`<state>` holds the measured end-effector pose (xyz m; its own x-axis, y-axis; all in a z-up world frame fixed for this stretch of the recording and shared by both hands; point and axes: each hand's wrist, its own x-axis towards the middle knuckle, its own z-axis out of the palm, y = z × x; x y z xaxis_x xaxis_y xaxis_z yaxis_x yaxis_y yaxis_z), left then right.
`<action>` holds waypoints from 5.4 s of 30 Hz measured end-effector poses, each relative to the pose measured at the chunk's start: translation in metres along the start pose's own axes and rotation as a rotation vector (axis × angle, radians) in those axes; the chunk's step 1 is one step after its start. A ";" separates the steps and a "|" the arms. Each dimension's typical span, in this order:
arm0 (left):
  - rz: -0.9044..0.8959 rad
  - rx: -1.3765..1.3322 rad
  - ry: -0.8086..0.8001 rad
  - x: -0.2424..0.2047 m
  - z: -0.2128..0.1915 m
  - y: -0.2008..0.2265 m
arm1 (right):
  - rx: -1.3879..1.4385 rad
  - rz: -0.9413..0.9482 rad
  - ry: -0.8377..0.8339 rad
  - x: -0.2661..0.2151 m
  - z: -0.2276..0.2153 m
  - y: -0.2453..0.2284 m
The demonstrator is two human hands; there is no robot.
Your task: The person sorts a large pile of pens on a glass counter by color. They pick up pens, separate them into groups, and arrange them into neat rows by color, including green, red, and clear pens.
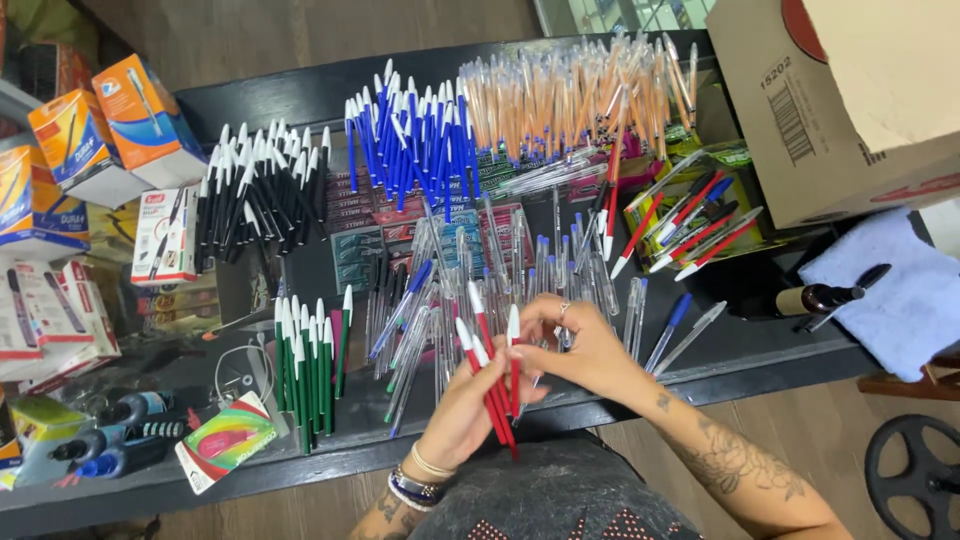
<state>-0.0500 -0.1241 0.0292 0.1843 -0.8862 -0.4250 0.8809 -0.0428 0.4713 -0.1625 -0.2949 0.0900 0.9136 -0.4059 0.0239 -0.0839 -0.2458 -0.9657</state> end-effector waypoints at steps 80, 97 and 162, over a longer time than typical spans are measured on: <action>-0.106 -0.059 -0.086 -0.038 -0.018 -0.051 | -1.394 -0.148 -0.498 0.111 -0.186 0.104; 0.470 0.466 0.040 0.015 0.032 -0.030 | 0.154 0.193 -0.194 -0.032 -0.021 -0.031; -0.182 0.033 -0.223 0.015 0.011 -0.050 | -1.585 -0.099 0.079 0.016 -0.240 0.123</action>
<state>-0.0965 -0.1404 0.0079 -0.0793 -0.9419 -0.3263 0.8754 -0.2224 0.4291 -0.2540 -0.5428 0.0340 0.9224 -0.3640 0.1290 -0.3860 -0.8807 0.2746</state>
